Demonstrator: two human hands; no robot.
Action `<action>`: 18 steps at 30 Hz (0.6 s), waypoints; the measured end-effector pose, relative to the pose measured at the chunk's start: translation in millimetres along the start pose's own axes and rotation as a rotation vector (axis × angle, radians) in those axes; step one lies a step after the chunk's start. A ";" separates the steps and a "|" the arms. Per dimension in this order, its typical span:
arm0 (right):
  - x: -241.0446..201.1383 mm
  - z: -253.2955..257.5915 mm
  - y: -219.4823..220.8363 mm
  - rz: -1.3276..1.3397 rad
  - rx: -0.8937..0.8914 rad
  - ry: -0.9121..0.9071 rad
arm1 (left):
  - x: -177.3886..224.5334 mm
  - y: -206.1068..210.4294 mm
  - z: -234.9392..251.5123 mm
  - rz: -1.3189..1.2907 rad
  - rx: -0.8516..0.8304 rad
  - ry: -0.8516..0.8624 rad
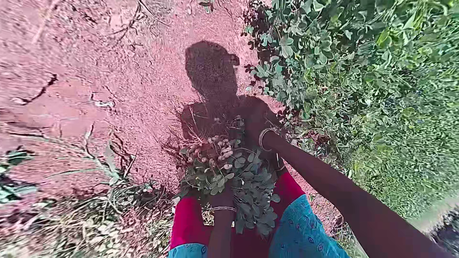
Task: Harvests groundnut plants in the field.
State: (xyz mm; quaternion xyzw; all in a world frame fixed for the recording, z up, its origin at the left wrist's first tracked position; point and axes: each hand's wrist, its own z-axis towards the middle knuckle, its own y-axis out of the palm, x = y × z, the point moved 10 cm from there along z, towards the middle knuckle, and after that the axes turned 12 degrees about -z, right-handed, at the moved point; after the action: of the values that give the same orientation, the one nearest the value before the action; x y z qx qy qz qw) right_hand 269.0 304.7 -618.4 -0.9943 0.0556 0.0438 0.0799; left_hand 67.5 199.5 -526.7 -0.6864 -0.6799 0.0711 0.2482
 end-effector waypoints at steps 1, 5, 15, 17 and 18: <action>-12.4 -3.7 -11.6 -0.062 0.060 -0.013 | -2.3 0.8 -0.2 0.011 -0.003 0.000; 87.8 53.4 -99.5 -0.212 0.424 0.290 | -5.2 3.2 2.5 -0.021 -0.005 -0.039; 102.4 25.5 -31.5 0.225 0.127 0.379 | 3.6 6.0 1.4 -0.096 -0.033 -0.100; 107.1 7.3 -17.0 0.099 0.133 0.379 | 9.4 6.8 3.4 -0.087 -0.038 -0.069; 127.9 0.3 -19.3 0.059 0.184 0.417 | 8.4 4.7 2.0 -0.062 -0.043 -0.053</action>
State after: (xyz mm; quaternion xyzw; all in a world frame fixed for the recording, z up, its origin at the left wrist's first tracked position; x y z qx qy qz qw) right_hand 397.9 310.5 -628.0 -0.9683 0.1038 -0.1654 0.1556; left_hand 71.4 208.3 -528.5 -0.6680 -0.7086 0.0668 0.2173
